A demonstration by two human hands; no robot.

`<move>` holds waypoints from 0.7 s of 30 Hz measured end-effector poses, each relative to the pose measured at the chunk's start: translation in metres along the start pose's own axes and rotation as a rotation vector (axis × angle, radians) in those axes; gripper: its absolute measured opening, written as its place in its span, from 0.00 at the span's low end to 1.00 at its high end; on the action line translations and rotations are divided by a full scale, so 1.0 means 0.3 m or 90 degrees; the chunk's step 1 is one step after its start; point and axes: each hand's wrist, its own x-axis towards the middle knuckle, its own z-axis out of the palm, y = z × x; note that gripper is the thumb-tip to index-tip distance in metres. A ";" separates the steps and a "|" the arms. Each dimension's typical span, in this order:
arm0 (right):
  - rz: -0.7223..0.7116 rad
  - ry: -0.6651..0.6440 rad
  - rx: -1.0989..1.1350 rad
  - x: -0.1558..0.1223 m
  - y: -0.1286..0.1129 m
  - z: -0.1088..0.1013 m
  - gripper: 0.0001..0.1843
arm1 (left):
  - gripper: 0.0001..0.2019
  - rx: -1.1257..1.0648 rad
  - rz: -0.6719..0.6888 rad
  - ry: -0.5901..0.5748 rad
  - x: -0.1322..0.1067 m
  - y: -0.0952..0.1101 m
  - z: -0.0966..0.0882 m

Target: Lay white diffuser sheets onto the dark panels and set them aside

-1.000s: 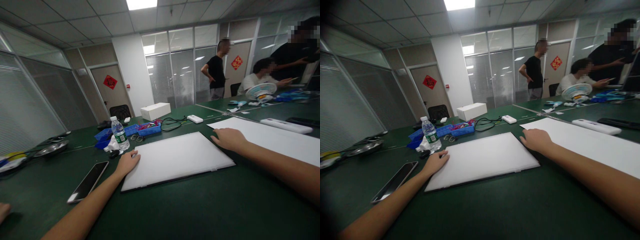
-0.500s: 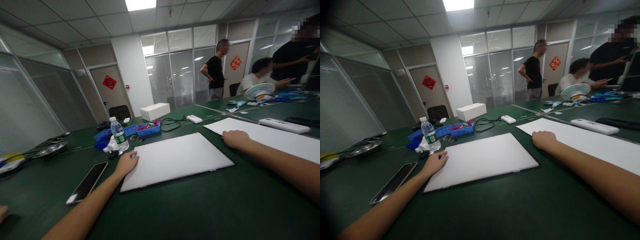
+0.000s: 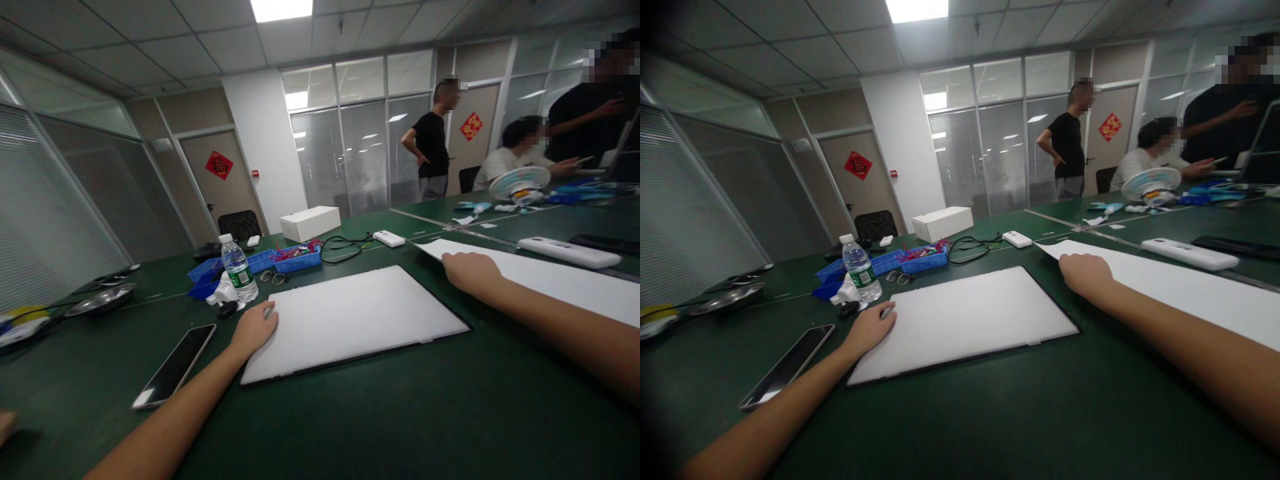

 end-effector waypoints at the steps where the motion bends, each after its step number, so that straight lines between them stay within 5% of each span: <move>1: -0.003 0.010 -0.012 -0.011 -0.019 -0.015 0.18 | 0.25 0.001 0.003 0.001 0.000 0.000 0.000; 6: -0.106 0.041 -0.034 -0.096 -0.169 -0.077 0.16 | 0.25 0.004 0.006 0.006 0.001 -0.003 0.000; 11: -0.357 0.040 0.009 -0.207 -0.307 -0.108 0.13 | 0.26 0.004 -0.003 -0.001 -0.002 0.002 -0.008; 15: -0.640 0.102 0.087 -0.261 -0.351 -0.106 0.14 | 0.26 0.001 -0.003 -0.003 -0.001 0.001 -0.008; 21: -0.739 0.140 0.189 -0.276 -0.363 -0.091 0.12 | 0.25 -0.013 0.005 0.002 0.000 -0.004 -0.002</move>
